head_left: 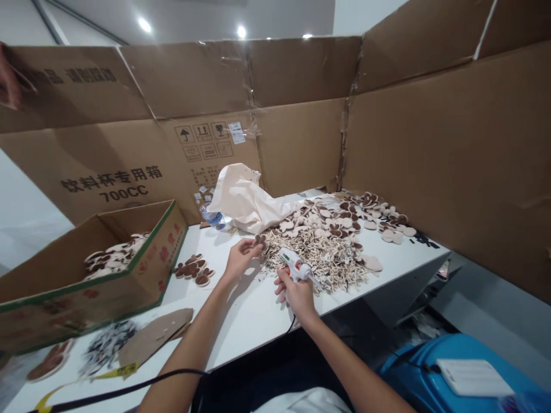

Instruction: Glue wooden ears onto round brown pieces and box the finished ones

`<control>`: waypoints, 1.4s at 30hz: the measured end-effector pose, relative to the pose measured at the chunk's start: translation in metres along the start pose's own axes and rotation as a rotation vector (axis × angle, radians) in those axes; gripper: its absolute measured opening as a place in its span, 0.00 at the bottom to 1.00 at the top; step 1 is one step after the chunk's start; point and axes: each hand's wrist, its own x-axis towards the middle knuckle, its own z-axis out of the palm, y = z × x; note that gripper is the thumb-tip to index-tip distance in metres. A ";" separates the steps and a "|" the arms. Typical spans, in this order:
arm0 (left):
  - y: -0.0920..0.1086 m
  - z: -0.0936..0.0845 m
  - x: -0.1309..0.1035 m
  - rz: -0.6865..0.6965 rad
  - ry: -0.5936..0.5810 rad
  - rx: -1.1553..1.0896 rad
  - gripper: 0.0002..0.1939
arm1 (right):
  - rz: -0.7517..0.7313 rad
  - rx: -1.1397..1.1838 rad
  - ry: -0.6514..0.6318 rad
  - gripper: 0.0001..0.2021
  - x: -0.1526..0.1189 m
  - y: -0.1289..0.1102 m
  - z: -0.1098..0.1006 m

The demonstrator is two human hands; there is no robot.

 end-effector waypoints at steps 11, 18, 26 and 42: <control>-0.017 0.014 -0.028 0.030 0.008 -0.073 0.23 | -0.050 -0.076 -0.094 0.15 -0.008 -0.011 -0.005; -0.017 0.016 -0.029 0.022 -0.002 -0.131 0.26 | 0.002 -0.085 -0.130 0.11 -0.008 -0.008 -0.007; -0.016 0.017 -0.031 0.082 -0.055 -0.086 0.25 | 0.037 -0.091 -0.152 0.10 -0.009 -0.009 -0.008; -0.012 0.021 -0.035 0.084 -0.058 -0.078 0.26 | 0.062 -0.128 -0.123 0.10 -0.009 -0.015 -0.005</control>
